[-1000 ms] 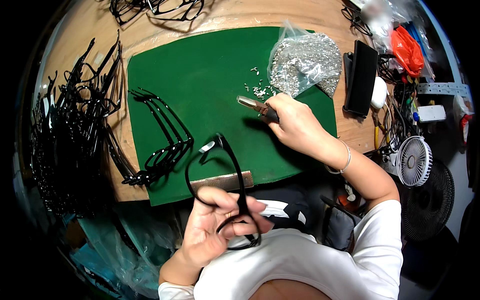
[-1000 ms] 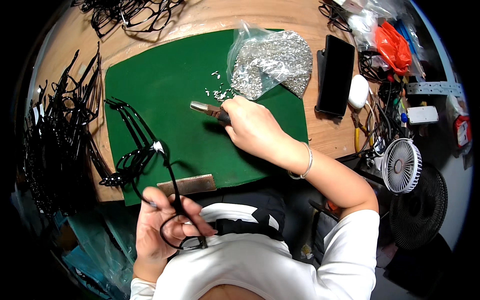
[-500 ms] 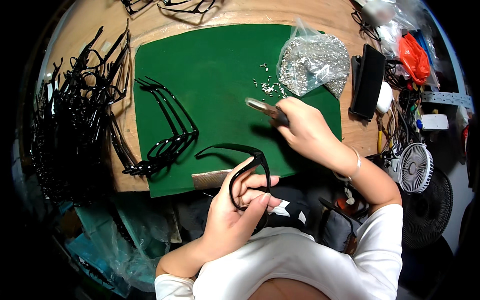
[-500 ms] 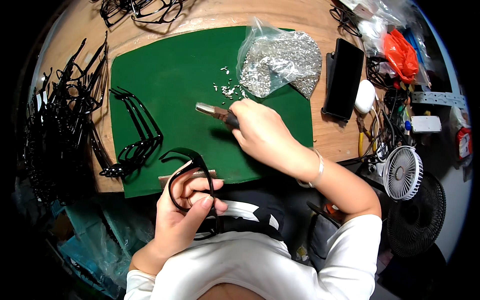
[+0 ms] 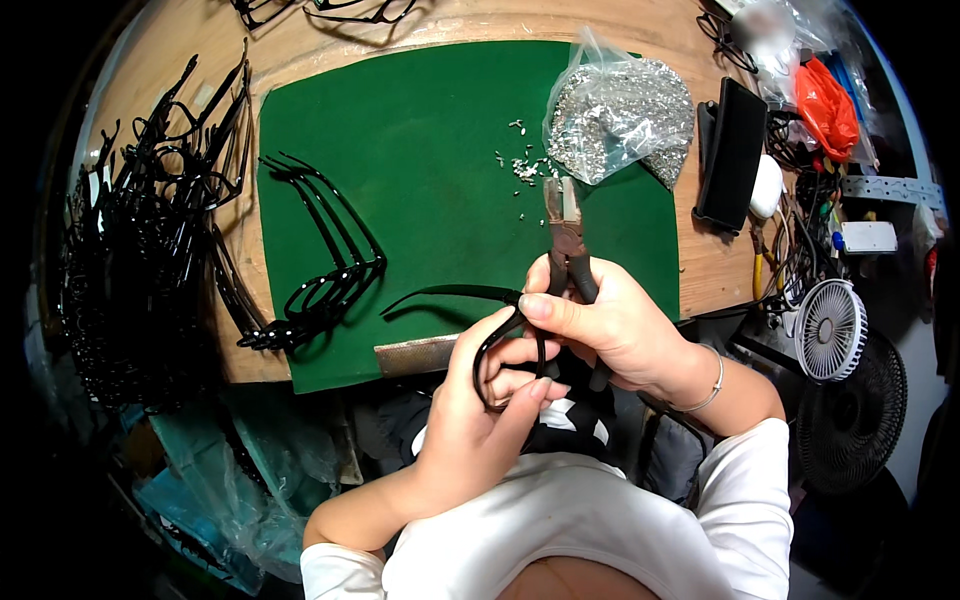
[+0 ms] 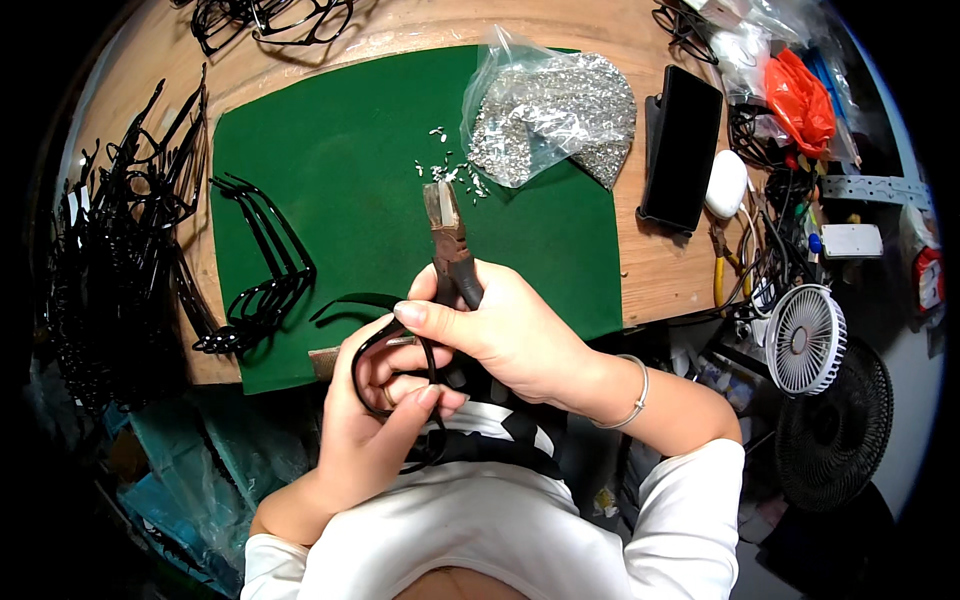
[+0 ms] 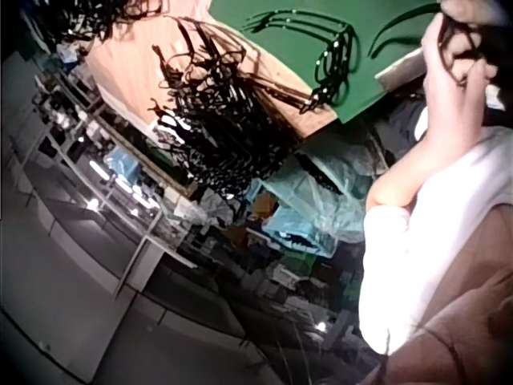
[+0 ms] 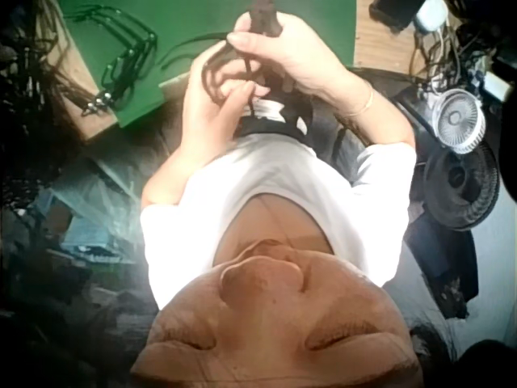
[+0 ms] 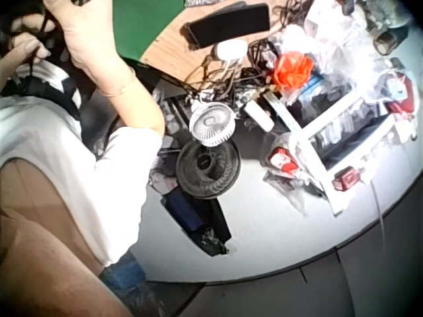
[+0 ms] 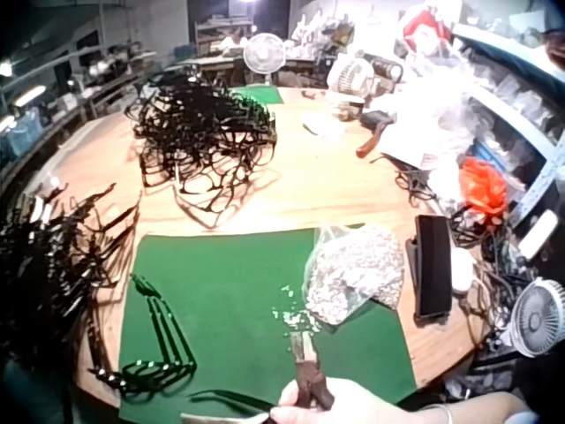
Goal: The person assembles eyeglasses by inserting metal screws into the hinge areas of black frames using pliers. They pick up frames from a pile, tighten the screws, and place the finished frames on the table.
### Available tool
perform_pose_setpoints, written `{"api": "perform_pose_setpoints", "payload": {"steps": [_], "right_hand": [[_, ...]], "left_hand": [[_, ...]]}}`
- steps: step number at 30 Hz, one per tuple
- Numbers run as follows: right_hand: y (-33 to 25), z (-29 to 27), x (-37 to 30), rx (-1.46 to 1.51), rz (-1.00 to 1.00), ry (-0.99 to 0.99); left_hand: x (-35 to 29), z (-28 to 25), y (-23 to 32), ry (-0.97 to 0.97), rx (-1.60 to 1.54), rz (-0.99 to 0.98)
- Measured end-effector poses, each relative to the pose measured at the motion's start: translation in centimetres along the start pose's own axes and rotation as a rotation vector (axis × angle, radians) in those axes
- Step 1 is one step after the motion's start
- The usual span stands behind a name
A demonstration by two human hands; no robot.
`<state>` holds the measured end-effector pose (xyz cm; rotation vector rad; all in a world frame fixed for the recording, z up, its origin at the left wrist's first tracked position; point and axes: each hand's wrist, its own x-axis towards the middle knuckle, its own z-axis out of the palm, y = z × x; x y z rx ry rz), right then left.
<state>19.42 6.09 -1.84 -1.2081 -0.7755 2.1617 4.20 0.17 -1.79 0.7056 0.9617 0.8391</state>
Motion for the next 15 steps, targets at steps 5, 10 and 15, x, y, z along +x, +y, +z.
{"api": "perform_pose_setpoints", "payload": {"steps": [5, 10, 15], "right_hand": [[-1.4, 0.4, -0.9, 0.057, 0.119, -0.062], [-2.5, -1.6, -2.5, -0.622, 0.013, -0.144], [-4.5, -0.4, -3.0, -0.832, 0.254, -0.426]], "left_hand": [[-0.4, -1.4, 1.7, -0.157, -0.161, -0.094], [-1.3, -2.7, 2.8, -0.232, -0.181, -0.173], [-1.3, -3.7, 3.2, -0.275, -0.210, -0.211]]}}
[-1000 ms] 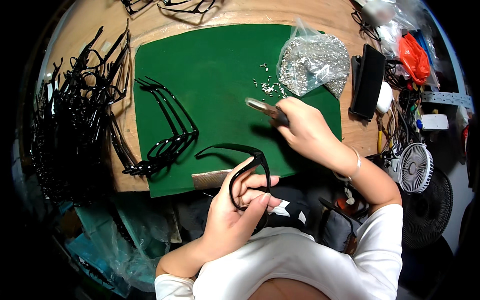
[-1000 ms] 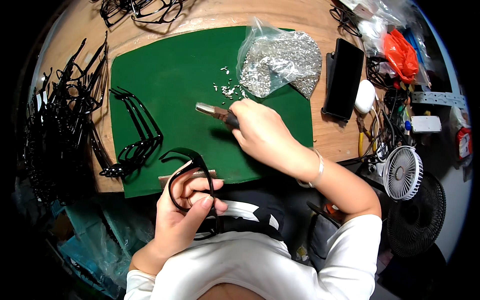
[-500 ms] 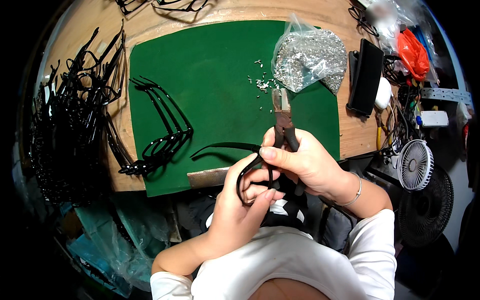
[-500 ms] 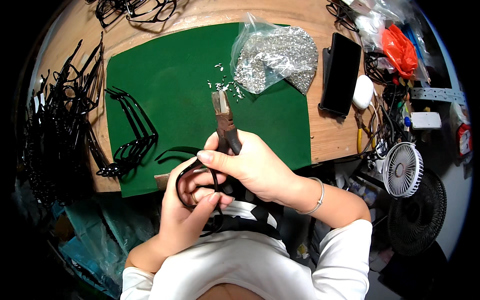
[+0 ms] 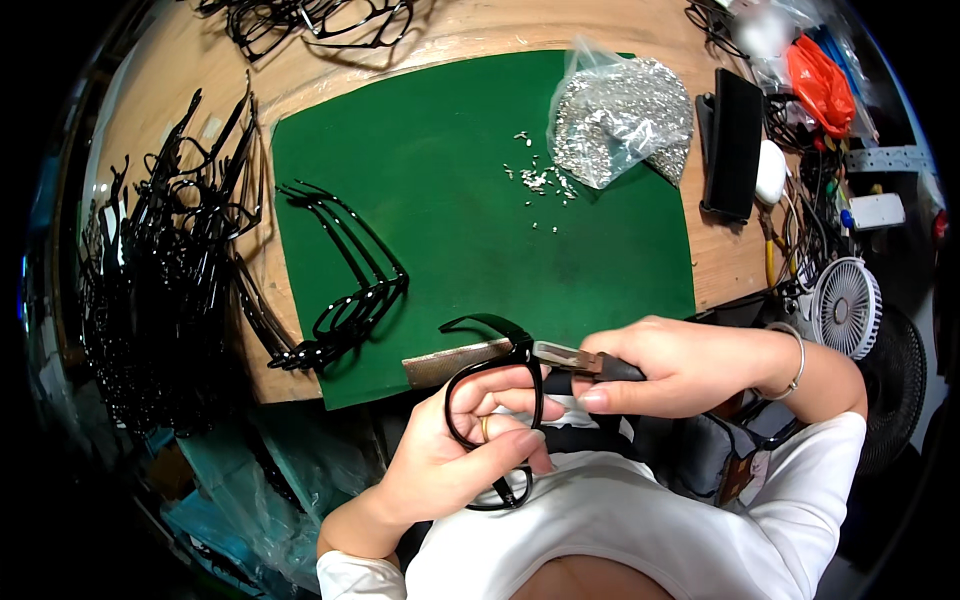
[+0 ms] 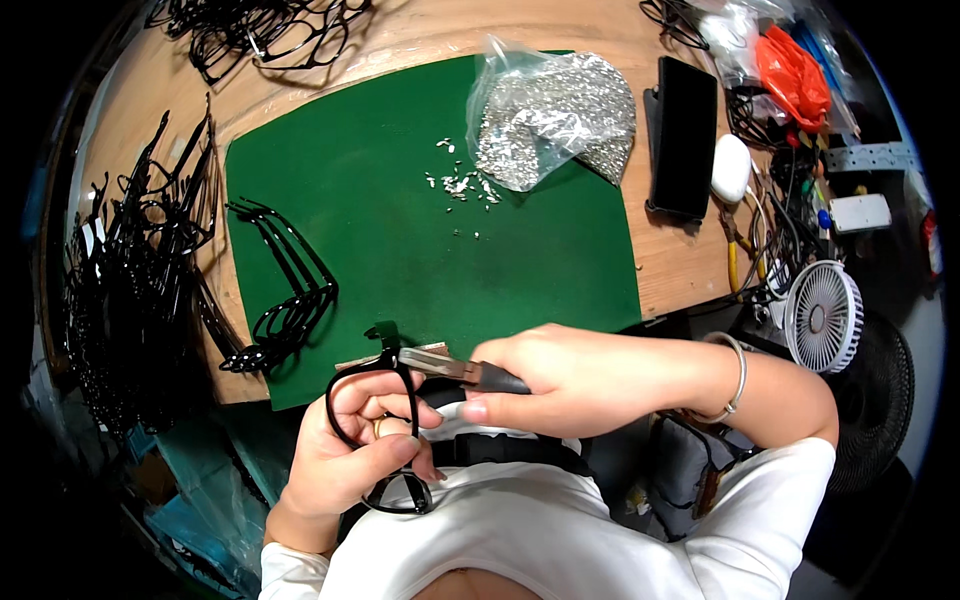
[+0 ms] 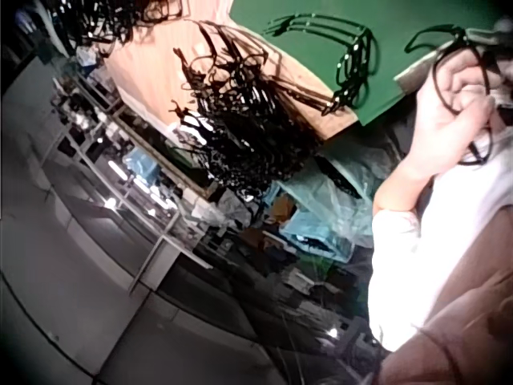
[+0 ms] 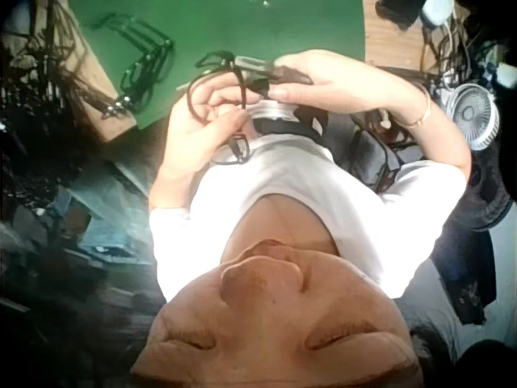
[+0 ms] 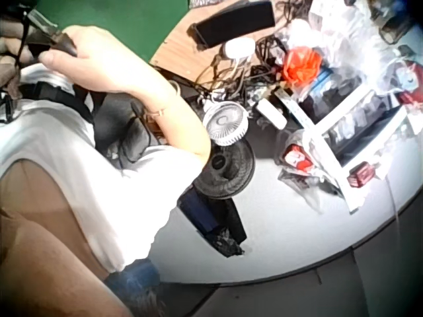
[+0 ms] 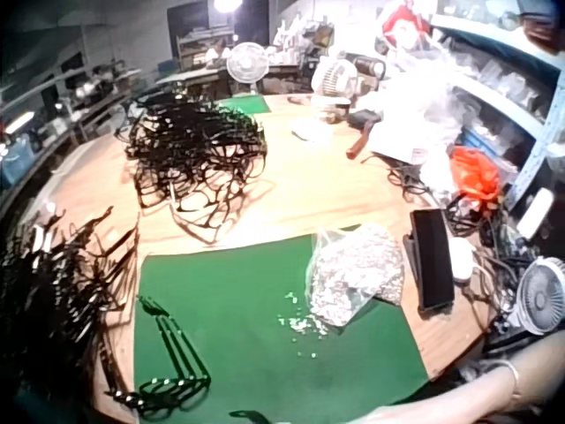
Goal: The person assembles eyeglasses by inserting metal screws into the hinge areas of black frames using pliers. They pick up frames from a pile, tighten the screws, and place the finished frames on the table.
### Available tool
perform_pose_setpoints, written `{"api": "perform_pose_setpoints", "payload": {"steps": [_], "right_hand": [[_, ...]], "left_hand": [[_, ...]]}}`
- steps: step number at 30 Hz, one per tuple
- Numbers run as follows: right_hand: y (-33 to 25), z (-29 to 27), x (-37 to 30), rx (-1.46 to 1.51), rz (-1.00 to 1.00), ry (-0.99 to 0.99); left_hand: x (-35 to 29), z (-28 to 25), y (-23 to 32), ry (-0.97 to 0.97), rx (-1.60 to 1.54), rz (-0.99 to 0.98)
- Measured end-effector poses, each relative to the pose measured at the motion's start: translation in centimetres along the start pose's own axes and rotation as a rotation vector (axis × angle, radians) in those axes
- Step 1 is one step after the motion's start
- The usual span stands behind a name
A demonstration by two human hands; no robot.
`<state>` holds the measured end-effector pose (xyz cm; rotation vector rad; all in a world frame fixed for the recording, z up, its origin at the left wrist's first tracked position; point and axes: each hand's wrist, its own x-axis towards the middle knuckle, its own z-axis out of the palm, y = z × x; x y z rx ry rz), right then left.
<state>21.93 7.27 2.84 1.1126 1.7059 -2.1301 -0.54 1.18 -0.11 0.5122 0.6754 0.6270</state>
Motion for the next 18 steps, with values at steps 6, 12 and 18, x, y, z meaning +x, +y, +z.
{"api": "perform_pose_setpoints", "payload": {"steps": [6, 12, 18], "right_hand": [[-0.2, -0.3, 0.3, -0.115, -0.064, 0.048], [0.8, 1.2, 0.7, -0.392, -0.036, 0.309], [0.4, -0.4, 0.0, -0.295, -0.030, 0.209]], "left_hand": [[0.1, -0.1, -0.2, -0.014, 0.046, -0.010], [0.4, 1.0, -0.6, 0.061, 0.045, -0.009], [0.8, 1.4, -0.2, 0.050, 0.045, -0.012]]}}
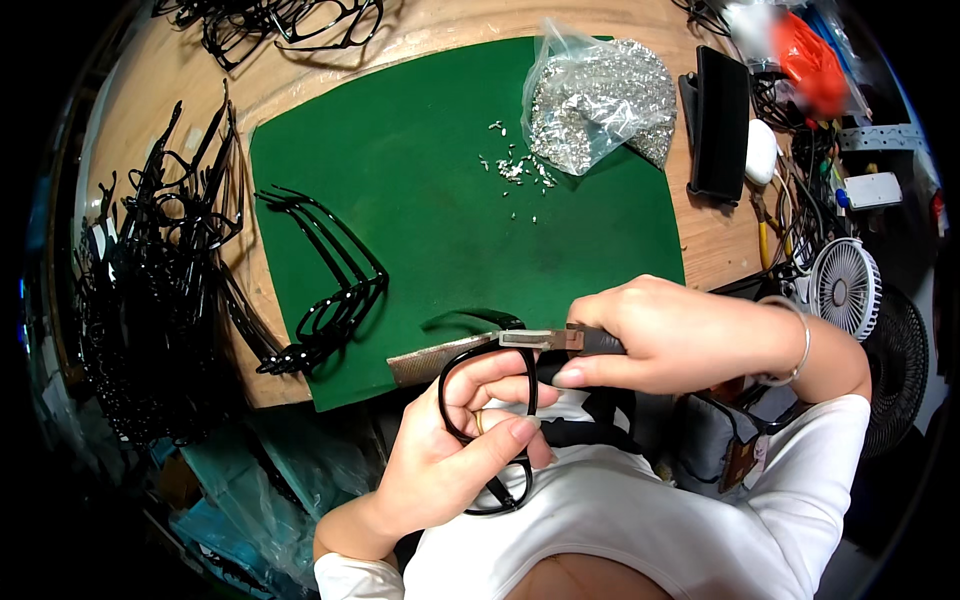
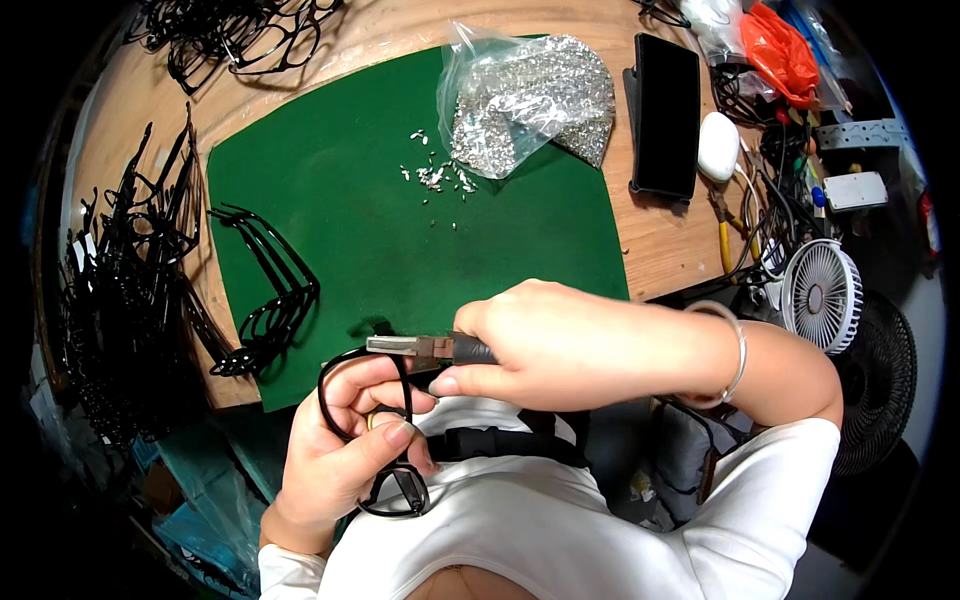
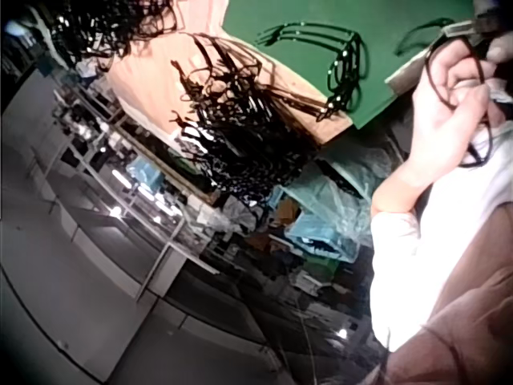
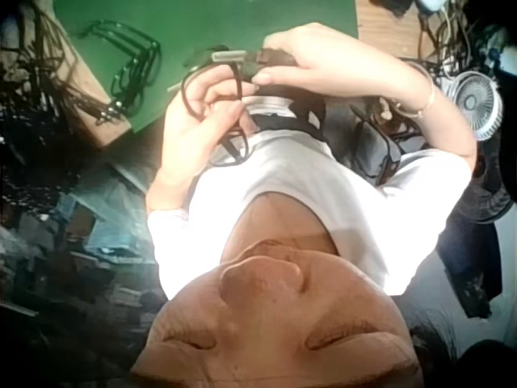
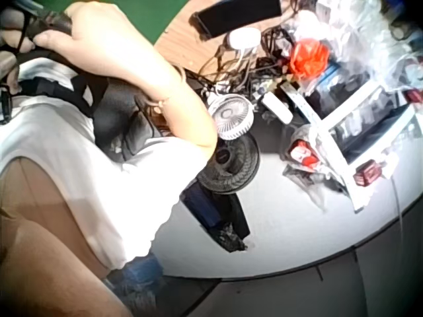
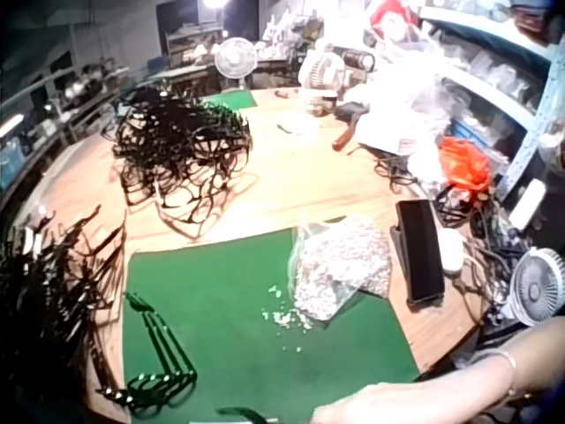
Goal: The person assembles eyeglasses by inserting metal screws into the hinge areas of black frames using pliers. They pick up frames from a pile, tighten the screws, and place the finished frames on the table.
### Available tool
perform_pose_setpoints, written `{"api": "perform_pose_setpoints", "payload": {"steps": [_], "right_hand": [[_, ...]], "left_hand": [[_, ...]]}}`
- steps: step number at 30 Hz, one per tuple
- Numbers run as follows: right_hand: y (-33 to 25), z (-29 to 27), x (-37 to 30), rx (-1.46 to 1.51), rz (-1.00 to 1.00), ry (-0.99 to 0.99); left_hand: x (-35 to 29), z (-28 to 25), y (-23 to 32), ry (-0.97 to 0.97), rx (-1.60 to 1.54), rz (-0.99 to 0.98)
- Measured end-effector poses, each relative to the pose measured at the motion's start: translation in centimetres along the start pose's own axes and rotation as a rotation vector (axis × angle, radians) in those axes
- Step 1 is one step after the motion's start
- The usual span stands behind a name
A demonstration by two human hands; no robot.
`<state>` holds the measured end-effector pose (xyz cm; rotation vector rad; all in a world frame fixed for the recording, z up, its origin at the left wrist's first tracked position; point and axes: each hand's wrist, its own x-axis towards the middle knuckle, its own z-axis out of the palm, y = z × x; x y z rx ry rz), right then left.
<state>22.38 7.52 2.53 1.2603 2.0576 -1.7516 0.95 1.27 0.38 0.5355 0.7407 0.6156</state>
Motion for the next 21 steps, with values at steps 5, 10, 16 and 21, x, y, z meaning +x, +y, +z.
{"api": "perform_pose_setpoints", "payload": {"steps": [5, 10, 16, 21], "right_hand": [[3.1, -0.6, 1.5, -0.008, -0.033, 0.083], [5.4, 2.7, 4.0, -0.129, -0.163, 0.438], [4.3, 2.1, 4.1, 0.022, 0.023, 0.372], [4.1, 2.0, 4.1, -0.022, -0.021, 0.382]], "left_hand": [[0.4, 0.0, 0.4, 0.018, -0.012, -0.024], [-1.6, 0.5, 2.0, 0.045, 0.054, -0.028], [2.1, -2.2, 1.0, 0.377, 0.509, 0.378], [1.6, -6.6, 2.5, 0.496, 0.937, 0.389]]}}
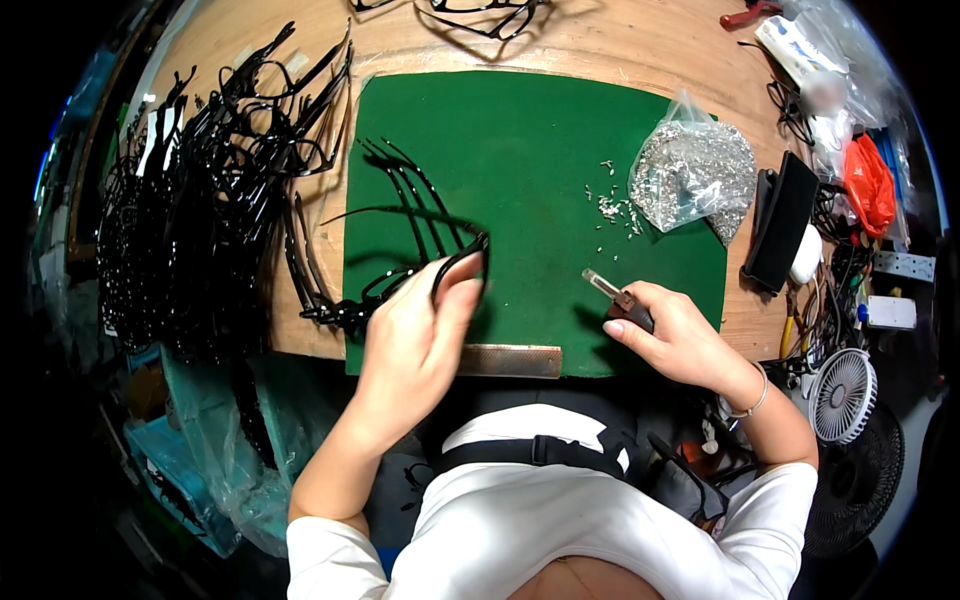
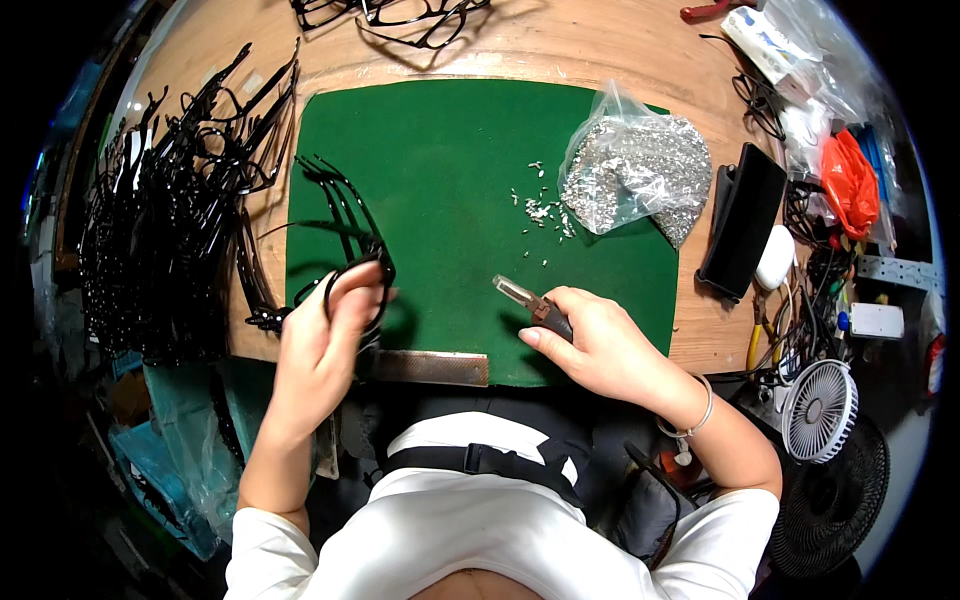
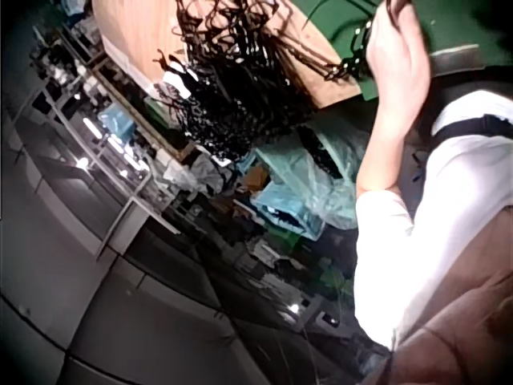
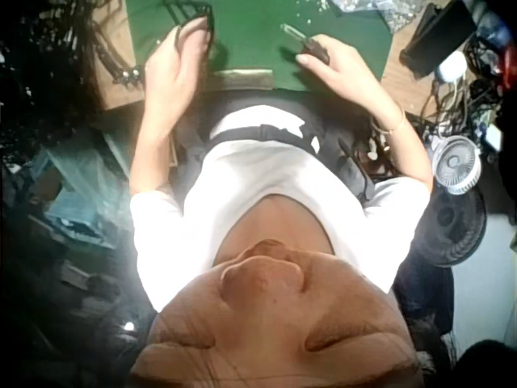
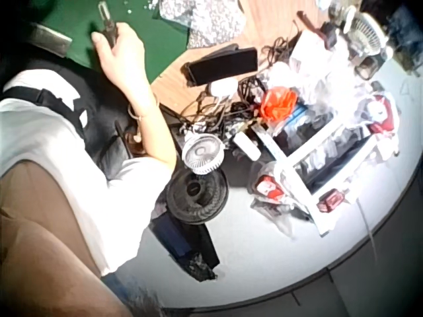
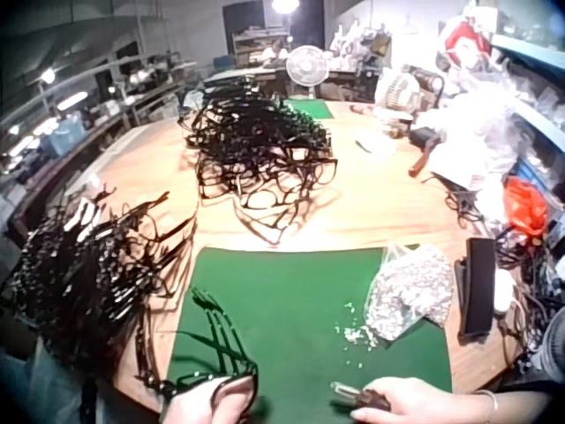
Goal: The person assembles eyeglasses by inserting metal screws into the hinge areas of black frames using pliers. They pick up frames from a pile, tighten the screws, and place the finished frames on the table.
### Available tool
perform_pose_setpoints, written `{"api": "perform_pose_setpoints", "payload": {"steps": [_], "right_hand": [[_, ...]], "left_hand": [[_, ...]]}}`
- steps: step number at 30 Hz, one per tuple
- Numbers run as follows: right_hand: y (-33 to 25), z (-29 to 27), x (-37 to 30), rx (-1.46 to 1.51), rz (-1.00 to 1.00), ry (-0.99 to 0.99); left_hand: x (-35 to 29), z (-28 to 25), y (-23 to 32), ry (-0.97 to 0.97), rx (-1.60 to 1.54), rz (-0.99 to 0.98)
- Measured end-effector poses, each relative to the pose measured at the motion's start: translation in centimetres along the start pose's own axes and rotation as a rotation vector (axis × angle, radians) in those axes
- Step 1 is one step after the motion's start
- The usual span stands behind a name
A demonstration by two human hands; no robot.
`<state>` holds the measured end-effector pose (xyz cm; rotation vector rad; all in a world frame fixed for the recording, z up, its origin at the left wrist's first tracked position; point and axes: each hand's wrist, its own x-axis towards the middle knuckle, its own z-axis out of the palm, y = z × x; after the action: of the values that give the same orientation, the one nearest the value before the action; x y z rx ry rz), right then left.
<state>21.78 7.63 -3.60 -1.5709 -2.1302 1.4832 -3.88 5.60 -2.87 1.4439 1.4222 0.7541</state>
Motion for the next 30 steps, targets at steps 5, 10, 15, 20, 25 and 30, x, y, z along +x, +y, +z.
{"api": "perform_pose_setpoints", "payload": {"steps": [5, 10, 15, 20, 25, 30], "right_hand": [[-1.3, 0.2, 1.2, 0.079, -0.072, 0.013], [-0.3, 0.0, 1.2, 0.105, -0.145, 0.020], [1.0, 0.6, 0.9, 0.094, -0.122, 0.092], [0.9, 0.8, 1.2, 0.061, -0.169, 0.062], [1.0, 0.2, 1.2, 0.175, -0.094, 0.046], [1.4, 0.9, 1.2, 0.134, -0.112, 0.050]], "left_hand": [[1.3, -0.3, -1.4, 0.183, 1.040, 0.226], [2.4, -1.6, -1.4, 0.076, 0.900, 0.287], [13.3, -0.2, 3.3, 0.143, 0.594, 0.589], [28.7, 2.4, 2.0, 0.472, 0.721, 0.504], [30.6, 3.9, 0.8, 0.290, 0.651, 0.431], [25.1, -1.5, 4.5, -0.139, 0.599, 0.128]]}}
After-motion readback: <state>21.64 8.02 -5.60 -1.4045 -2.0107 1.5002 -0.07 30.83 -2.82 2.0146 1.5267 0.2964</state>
